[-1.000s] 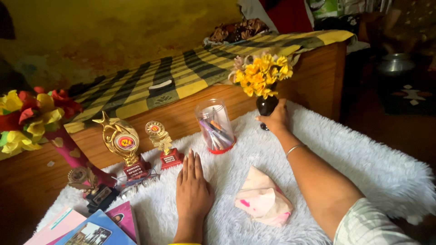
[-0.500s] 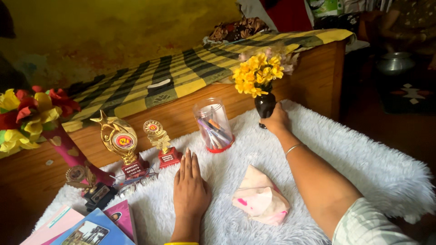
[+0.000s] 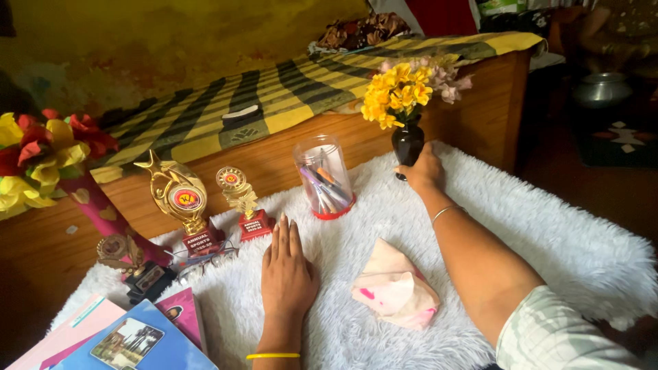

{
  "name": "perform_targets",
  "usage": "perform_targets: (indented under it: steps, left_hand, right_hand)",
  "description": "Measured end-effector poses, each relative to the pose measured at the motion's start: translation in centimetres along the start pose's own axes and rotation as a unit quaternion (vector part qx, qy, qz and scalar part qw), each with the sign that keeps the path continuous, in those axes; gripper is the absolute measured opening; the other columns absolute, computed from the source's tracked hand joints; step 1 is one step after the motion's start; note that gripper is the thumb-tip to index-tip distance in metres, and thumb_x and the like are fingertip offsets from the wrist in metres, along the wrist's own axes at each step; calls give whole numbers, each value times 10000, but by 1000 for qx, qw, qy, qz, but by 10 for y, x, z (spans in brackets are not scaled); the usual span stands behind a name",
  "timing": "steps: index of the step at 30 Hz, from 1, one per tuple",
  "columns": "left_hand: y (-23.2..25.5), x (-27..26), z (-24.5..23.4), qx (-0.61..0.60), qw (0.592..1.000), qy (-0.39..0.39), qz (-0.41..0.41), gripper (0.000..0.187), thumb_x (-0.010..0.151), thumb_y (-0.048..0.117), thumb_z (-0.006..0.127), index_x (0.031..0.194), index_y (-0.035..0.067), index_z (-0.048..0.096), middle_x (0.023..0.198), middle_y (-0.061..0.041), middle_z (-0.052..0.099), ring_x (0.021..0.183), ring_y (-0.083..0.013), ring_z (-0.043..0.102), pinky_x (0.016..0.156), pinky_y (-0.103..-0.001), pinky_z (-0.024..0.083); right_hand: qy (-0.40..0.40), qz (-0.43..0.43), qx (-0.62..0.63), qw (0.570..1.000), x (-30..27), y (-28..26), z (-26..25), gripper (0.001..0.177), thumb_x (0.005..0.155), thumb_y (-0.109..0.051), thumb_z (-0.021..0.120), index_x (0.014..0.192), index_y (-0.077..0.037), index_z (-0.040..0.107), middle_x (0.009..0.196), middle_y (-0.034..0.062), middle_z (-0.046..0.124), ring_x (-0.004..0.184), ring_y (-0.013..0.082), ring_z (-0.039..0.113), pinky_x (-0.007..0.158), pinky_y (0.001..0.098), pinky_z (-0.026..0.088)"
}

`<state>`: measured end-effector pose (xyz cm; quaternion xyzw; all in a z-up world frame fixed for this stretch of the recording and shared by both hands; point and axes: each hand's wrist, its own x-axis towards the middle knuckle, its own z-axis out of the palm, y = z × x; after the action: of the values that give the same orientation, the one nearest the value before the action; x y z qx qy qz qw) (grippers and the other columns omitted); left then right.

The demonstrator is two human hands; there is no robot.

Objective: The person picks up books and trophies from the floor, wipes them with a cloth, and arranges them on a white furry surface.

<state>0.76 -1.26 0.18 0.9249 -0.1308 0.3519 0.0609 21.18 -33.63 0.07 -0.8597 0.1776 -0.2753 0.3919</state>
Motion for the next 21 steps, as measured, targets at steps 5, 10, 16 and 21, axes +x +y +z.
perform_targets:
  steps: [5,10,16,21]
  left_hand:
    - [-2,-1,3,-5,1000,-5,-5,739,772,137,558,1457,-82,389,1604,-222,313,1478,-343,314,1140,-452,319]
    - [-8,-5,16,-7,1000,0,-22,720,785,155,564,1452,-65,405,1603,-220,340,1472,-347,343,1133,-456,332]
    - [-21,5,33,-70,990,-93,-82,695,883,326,591,1459,-20,413,1515,-230,459,1424,-360,406,1130,-462,328]
    - [-5,53,57,-190,946,-125,-233,918,821,487,737,1525,23,375,1431,-226,550,1289,-388,554,1092,-455,449]
  right_hand:
    - [10,-20,7,1000,10,12,12,1032,652,-348,958,1447,-54,371,1226,228,664,1125,394,647,942,469,515]
    - [-16,-57,13,998,24,33,31,939,628,-311,962,1377,-39,466,1301,228,638,1221,391,608,1025,451,491]
    - [-19,-72,3,997,27,42,34,920,601,-285,981,1327,-1,492,1337,243,587,1257,406,562,1047,456,461]
    - [-35,-67,1,997,23,41,31,858,616,-263,962,1302,1,521,1328,234,604,1249,400,581,1051,456,475]
